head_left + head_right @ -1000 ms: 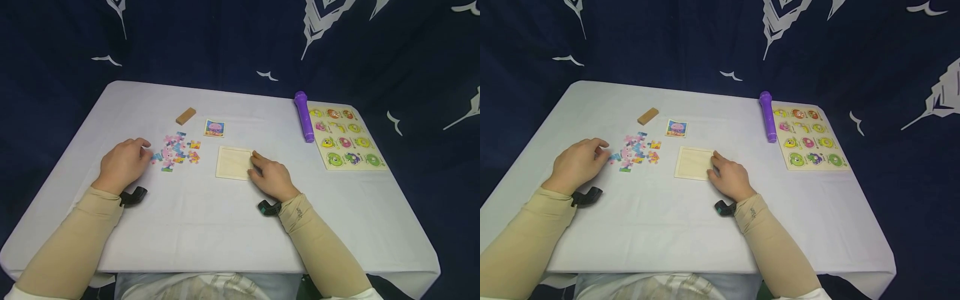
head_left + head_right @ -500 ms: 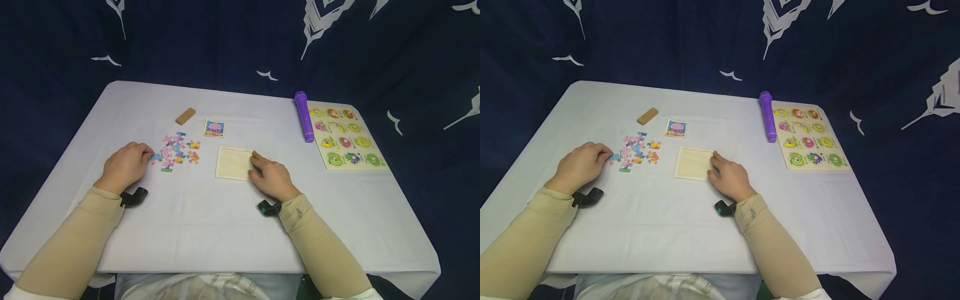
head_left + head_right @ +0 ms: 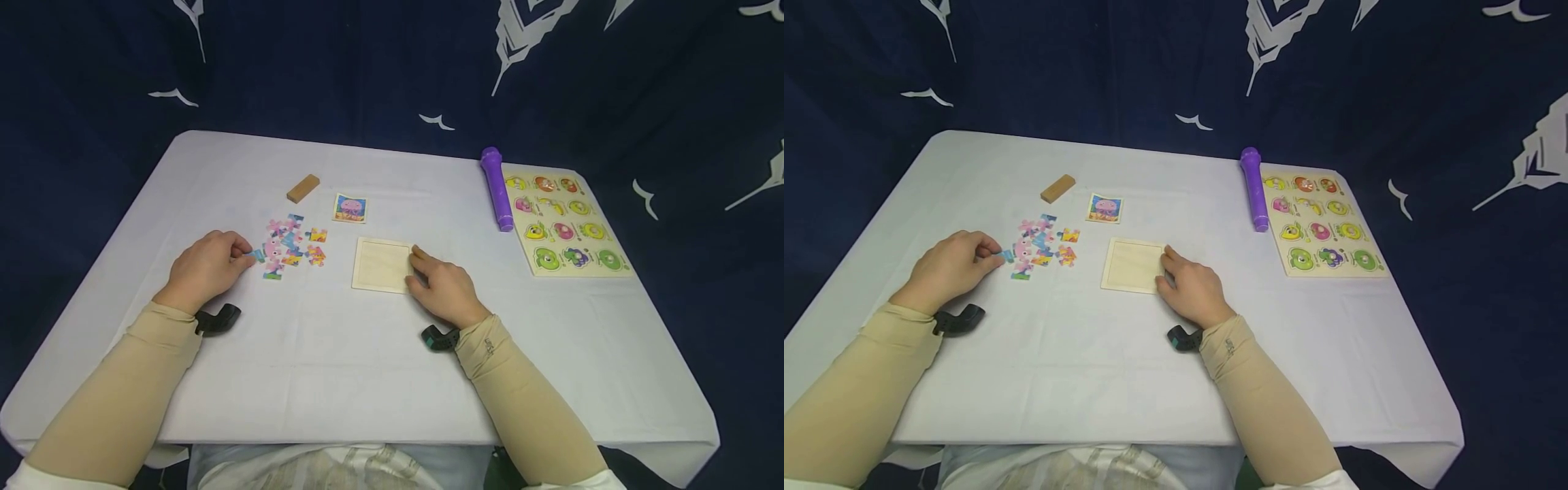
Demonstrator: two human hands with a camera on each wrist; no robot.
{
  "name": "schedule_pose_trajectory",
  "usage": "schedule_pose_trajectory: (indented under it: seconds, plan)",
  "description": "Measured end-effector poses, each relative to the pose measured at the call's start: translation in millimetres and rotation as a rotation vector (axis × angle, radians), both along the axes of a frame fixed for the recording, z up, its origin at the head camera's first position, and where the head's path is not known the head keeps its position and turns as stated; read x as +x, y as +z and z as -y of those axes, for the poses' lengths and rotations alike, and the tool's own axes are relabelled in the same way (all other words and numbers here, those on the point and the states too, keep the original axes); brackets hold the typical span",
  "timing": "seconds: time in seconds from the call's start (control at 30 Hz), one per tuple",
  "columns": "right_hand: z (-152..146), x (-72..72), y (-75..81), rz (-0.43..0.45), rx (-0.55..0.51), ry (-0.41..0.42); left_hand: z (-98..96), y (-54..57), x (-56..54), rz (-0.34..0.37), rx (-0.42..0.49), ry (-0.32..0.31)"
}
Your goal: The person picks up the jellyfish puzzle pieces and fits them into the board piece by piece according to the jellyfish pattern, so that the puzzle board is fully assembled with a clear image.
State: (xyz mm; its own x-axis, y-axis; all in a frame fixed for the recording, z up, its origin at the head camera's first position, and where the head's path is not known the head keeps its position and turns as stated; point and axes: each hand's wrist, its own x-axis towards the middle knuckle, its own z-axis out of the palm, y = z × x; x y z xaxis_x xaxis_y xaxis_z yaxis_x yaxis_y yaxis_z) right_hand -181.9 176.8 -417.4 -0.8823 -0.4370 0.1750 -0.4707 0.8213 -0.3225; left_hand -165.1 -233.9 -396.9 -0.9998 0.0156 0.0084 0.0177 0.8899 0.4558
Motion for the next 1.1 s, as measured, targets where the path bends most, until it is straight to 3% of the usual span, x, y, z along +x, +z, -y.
schedule_pose_trajectory:
  seconds: [0.37, 0.7, 0.87, 1.1]
  plan:
    - [-0.5, -0.2, 0.9, 0.015, 0.002, -0.002, -0.2, 3.1, -1.9, 0.022, 0.038, 0.022]
    - [-0.3, -0.8, -0.4, -0.002, -0.015, 0.005, 1.7, 2.6, -3.2, 0.003, 0.102, -0.023]
    - [0.1, -0.5, -1.3, -0.006, -0.029, 0.016, 3.3, 4.7, -2.1, 0.000, 0.124, -0.001]
    - [0.0, -0.4, -1.6, 0.005, -0.027, 0.021, 2.3, 7.6, -1.2, 0.020, 0.262, 0.039]
